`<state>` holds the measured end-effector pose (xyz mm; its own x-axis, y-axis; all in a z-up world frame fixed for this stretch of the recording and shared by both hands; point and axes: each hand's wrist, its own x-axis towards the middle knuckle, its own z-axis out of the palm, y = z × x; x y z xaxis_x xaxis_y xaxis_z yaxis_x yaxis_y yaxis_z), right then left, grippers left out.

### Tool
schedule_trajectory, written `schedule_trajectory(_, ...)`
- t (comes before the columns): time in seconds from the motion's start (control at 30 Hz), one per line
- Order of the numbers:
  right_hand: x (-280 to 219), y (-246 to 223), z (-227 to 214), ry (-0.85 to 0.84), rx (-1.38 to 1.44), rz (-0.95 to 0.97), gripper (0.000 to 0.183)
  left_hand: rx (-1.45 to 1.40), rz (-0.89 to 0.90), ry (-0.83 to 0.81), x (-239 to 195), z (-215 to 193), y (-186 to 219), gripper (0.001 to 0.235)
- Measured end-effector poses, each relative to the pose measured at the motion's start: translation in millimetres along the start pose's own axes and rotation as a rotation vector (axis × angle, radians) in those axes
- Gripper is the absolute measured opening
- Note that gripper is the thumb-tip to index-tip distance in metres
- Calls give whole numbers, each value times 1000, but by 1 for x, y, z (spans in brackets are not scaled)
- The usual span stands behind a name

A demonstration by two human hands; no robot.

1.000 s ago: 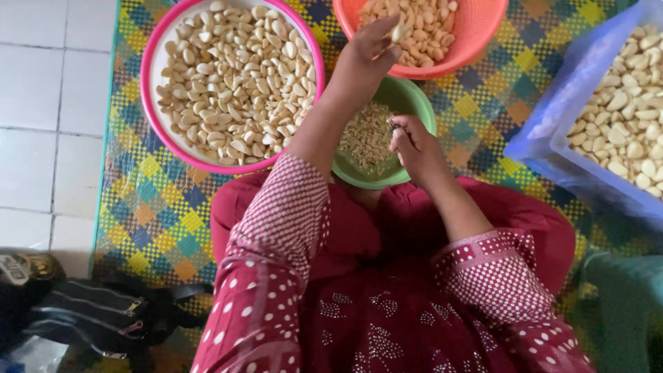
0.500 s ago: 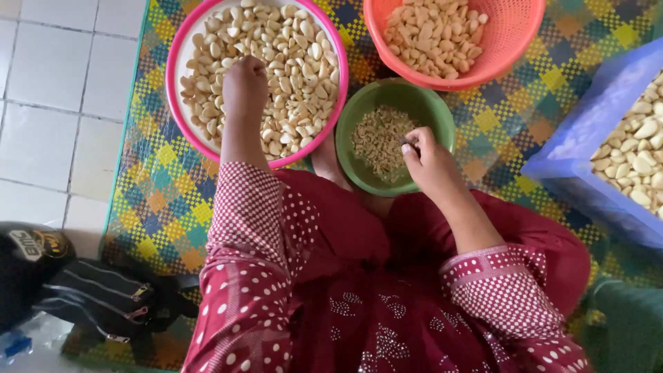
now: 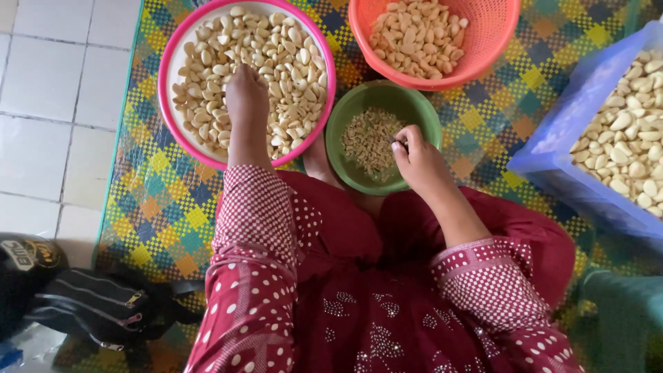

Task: The person sits on a patterned mat and peels the skin off cashew nuts using a small knife. They pick cashews from a pink bowl, peel them over a green bowl to collect the skins, and place the peeled nuts into a blue container.

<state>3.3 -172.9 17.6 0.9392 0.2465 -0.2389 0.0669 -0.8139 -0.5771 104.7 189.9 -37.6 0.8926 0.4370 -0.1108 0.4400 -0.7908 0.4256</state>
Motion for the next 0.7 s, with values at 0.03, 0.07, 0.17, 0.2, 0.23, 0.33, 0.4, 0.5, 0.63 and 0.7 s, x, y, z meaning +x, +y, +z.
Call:
schedule_trajectory(0.03, -2, -1, -2, 13, 20, -8, 21, -187, 25, 58, 0, -2, 3, 17)
schedule_trajectory(0.07, -4, -2, -4, 26, 41, -15, 24, -375, 49, 115, 1, -4, 7, 17)
schedule_trajectory(0.17, -16, -27, -27, -22, 146, 45, 40, -921, -44, -144, -78, -61, 84, 29)
schedule_trajectory(0.2, -15, -20, -21, -13, 147, 61, 40, -921, -35, -161, -85, -38, 87, 29)
schedule_trajectory(0.23, -14, -14, -15, 50, 254, 15, 35, -1287, 81, -207, -94, -15, 87, 28)
schedule_trajectory(0.33, -11, 0, -1, 119, 579, -81, 28, -1744, 195, -341, -133, 21, 103, 29)
schedule_trajectory(0.4, -10, 3, 1, 123, 795, -145, 28, -1836, 197, -416, -155, 30, 115, 32)
schedule_trajectory(0.5, -13, 7, -1, 160, 999, -289, 29, -1798, 142, -535, -175, 41, 125, 38)
schedule_trajectory(0.63, -16, 15, -7, 190, 1166, -179, 32, -1740, 123, -647, -179, 44, 134, 30)
schedule_trajectory(0.7, -17, 13, -11, 198, 1188, -120, 33, -1721, 98, -702, -178, 45, 136, 27)
